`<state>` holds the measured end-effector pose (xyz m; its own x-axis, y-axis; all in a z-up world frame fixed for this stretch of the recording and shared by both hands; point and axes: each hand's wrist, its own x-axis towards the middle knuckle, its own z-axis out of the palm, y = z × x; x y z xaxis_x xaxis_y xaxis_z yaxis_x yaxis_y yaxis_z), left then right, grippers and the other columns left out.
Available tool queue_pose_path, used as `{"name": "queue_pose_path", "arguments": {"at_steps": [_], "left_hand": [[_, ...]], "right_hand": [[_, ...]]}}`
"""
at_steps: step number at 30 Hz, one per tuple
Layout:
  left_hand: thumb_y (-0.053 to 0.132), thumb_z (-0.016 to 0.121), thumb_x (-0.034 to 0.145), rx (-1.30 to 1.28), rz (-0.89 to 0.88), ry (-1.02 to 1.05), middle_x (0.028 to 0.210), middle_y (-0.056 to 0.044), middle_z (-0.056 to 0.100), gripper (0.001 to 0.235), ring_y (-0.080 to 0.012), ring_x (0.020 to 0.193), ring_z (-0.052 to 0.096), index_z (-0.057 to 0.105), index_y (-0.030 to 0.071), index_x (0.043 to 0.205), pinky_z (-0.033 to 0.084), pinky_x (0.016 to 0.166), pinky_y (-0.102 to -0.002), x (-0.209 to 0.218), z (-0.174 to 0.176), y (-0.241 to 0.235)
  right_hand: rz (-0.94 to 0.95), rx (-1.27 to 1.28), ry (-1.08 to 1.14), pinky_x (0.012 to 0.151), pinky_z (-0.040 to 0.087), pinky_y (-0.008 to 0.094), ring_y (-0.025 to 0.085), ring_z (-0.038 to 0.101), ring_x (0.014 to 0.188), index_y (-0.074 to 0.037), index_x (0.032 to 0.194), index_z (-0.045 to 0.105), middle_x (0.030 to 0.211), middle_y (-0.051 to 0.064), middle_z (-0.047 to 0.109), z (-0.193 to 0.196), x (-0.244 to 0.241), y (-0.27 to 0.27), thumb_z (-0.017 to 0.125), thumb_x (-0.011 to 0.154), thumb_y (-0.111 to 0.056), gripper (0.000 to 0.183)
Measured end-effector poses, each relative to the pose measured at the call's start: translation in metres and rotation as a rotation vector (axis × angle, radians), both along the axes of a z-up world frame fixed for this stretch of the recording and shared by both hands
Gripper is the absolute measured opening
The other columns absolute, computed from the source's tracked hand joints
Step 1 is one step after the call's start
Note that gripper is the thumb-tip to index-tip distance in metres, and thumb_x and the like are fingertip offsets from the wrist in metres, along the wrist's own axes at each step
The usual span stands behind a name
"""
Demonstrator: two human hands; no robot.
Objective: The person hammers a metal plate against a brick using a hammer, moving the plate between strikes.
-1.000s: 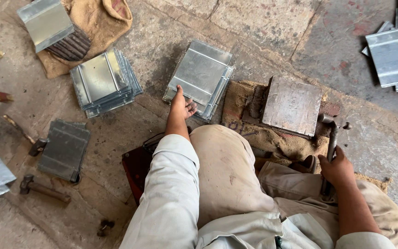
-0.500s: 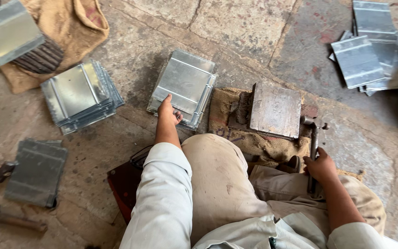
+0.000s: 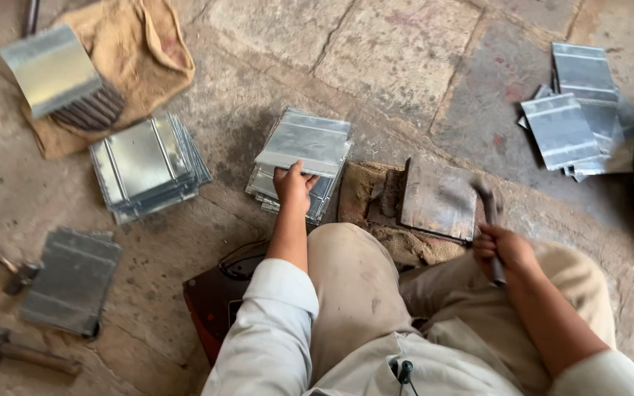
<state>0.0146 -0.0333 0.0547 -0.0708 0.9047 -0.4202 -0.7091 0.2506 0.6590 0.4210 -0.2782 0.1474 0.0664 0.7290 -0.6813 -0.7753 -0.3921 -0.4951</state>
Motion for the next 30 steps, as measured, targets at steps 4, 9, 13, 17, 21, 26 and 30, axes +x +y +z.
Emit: {"name": "queue_pose_path", "arguments": {"at_steps": [4,9,13,17,21,26,30], "left_hand": [[0.008,0.062,0.092,0.097,0.04,-0.066,0.122,-0.016,0.061,0.047,-0.034,0.098,0.066,0.047,0.013,0.136,0.058,0.079,-0.05,-0.009,0.031,-0.013],[0.009,0.063,0.091,0.283,0.044,-0.125,0.125,-0.01,0.061,0.044,-0.0322,0.105,0.065,0.05,0.015,0.132,0.056,0.08,-0.05,-0.036,0.069,-0.068],[0.008,0.064,0.092,0.362,0.031,-0.144,0.126,-0.012,0.062,0.041,-0.0326,0.108,0.065,0.054,0.013,0.13,0.057,0.084,-0.05,-0.047,0.104,-0.113],[0.008,0.065,0.091,0.387,0.02,-0.145,0.125,-0.012,0.063,0.041,-0.0325,0.107,0.065,0.056,0.015,0.13,0.057,0.084,-0.049,-0.053,0.124,-0.153],[0.008,0.065,0.09,0.406,0.046,-0.128,0.123,-0.01,0.063,0.039,-0.0297,0.105,0.065,0.056,0.016,0.127,0.058,0.083,-0.049,-0.061,0.138,-0.176],[0.008,0.065,0.092,0.459,0.096,-0.102,0.119,-0.011,0.064,0.036,-0.029,0.1,0.064,0.058,0.014,0.127,0.056,0.079,-0.046,-0.086,0.152,-0.191],[0.009,0.065,0.093,0.536,0.139,-0.041,0.118,-0.01,0.063,0.037,-0.0295,0.098,0.063,0.058,0.014,0.13,0.053,0.076,-0.046,-0.105,0.162,-0.199]], "right_hand": [[-0.122,0.116,-0.279,0.043,0.033,0.019,0.006,0.037,0.053,-0.013,0.099,0.05,0.069,-0.004,0.039,0.031,-0.049,-0.002,0.05,0.101,-0.011,0.003],[-0.066,0.284,0.011,0.04,0.034,0.021,0.006,0.038,0.052,-0.008,0.097,0.047,0.07,-0.003,0.042,0.05,-0.073,-0.064,0.049,0.101,-0.013,0.007],[-0.018,0.375,-0.038,0.039,0.034,0.021,0.006,0.038,0.052,-0.009,0.1,0.044,0.07,-0.003,0.04,0.051,-0.073,-0.122,0.05,0.104,-0.007,0.007],[0.0,0.446,-0.077,0.037,0.034,0.018,0.005,0.039,0.05,-0.01,0.111,0.049,0.068,-0.004,0.04,0.063,-0.067,-0.168,0.05,0.099,-0.007,0.012],[-0.01,0.558,-0.014,0.039,0.036,0.018,0.005,0.041,0.051,-0.008,0.114,0.048,0.071,-0.002,0.043,0.092,-0.063,-0.19,0.052,0.098,-0.008,0.017],[0.017,0.737,-0.024,0.038,0.037,0.017,0.006,0.041,0.051,-0.007,0.121,0.049,0.074,-0.001,0.044,0.137,-0.065,-0.197,0.054,0.098,-0.004,0.024],[0.06,0.814,0.038,0.042,0.039,0.018,0.007,0.042,0.054,-0.007,0.124,0.049,0.077,0.0,0.044,0.166,-0.069,-0.2,0.054,0.099,-0.003,0.025]]}}
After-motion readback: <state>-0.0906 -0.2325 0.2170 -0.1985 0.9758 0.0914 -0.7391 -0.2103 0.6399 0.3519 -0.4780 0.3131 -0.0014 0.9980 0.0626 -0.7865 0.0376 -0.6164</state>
